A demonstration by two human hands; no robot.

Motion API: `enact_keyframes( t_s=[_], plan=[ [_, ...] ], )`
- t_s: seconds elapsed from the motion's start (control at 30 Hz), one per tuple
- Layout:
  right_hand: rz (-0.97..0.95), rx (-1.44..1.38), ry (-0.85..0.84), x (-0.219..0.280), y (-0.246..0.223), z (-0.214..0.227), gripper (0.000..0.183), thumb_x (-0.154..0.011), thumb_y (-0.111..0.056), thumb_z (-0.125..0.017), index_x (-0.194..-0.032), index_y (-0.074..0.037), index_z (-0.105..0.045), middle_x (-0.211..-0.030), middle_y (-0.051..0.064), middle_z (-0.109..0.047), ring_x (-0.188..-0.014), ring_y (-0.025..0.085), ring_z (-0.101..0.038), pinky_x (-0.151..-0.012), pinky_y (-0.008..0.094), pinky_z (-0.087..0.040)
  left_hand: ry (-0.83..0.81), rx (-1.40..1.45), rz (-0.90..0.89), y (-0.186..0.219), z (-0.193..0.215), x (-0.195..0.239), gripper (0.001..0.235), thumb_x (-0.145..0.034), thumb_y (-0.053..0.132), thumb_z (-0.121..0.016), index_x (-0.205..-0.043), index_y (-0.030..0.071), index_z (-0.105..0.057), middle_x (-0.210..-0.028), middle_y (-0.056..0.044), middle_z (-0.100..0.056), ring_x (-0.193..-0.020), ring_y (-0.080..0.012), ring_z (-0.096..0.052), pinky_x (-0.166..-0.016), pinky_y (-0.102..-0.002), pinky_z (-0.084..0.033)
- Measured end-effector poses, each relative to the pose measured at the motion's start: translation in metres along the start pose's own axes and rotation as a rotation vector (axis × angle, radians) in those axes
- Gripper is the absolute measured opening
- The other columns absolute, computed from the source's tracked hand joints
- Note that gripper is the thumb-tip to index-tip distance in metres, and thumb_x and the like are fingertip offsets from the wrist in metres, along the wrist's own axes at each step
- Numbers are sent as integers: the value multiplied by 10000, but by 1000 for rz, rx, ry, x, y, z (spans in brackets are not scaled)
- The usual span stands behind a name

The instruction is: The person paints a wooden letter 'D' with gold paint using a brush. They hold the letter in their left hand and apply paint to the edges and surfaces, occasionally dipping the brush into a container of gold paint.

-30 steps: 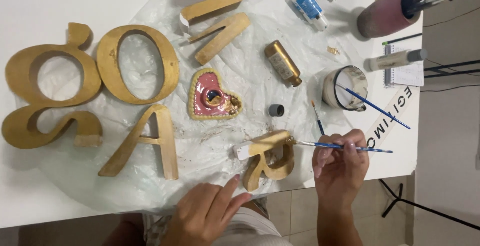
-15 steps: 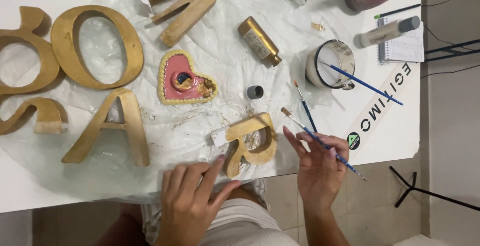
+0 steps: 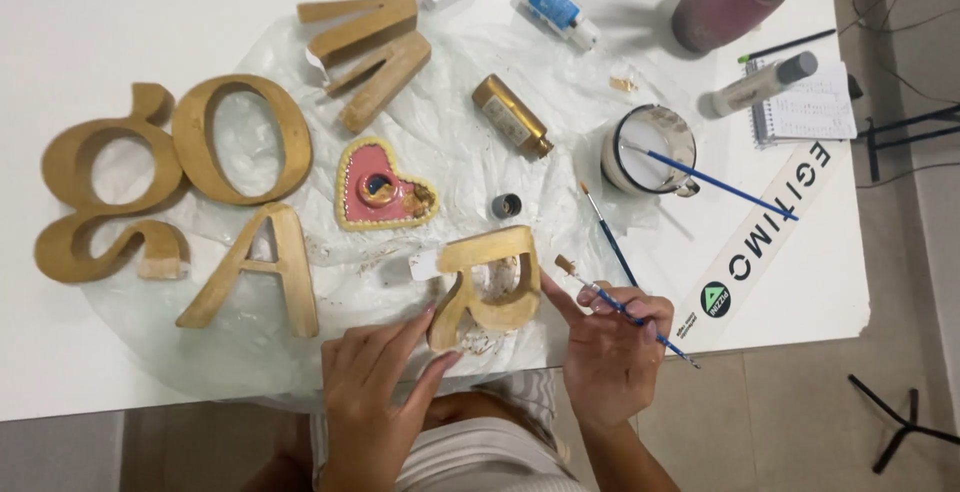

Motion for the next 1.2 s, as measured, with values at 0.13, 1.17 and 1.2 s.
enact_keyframes(
  t_s=[0.13, 1.17, 1.2],
  plan=[
    [-23, -28, -12, -8, 4, -10, 219, -1190, -201, -455, -1229, -99, -645, -1131, 101, -701, -1122, 254, -696, -1085, 845, -491, -17, 105, 58, -4, -3, -3, 451, -853, 328, -935, -1241, 155, -783, -1150, 39, -817, -1042, -180, -724, -931, -372, -488],
    [-269, 432, -184, -65, -47, -14, 155, -1115, -68, -555, -1073, 54, -639, -799, 174, -698, -511, 194, -643, -383, 230, -549, 41, 233, 30, -8, 1, -12, 143, -877, -47, -848, -901, -20, -709, -1102, -114, -748, -1022, -297, -694, -858, -374, -590],
    [-292, 487, -215, -66, -45, -18, 212, -1111, -144, -618, -1078, 63, -641, -796, 180, -715, -567, 205, -684, -383, 251, -589, 48, 241, 24, -8, 1, -11, 166, -884, -37, -853, -865, -20, -690, -1089, -119, -746, -1013, -308, -690, -844, -379, -592]
  ],
)
Point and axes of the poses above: each hand's wrist, its own x-axis away from the middle knuckle, its own z-axis out of the back of the hand, y = z × x, the point moved 1 cm from there along -x, towards the middle knuckle
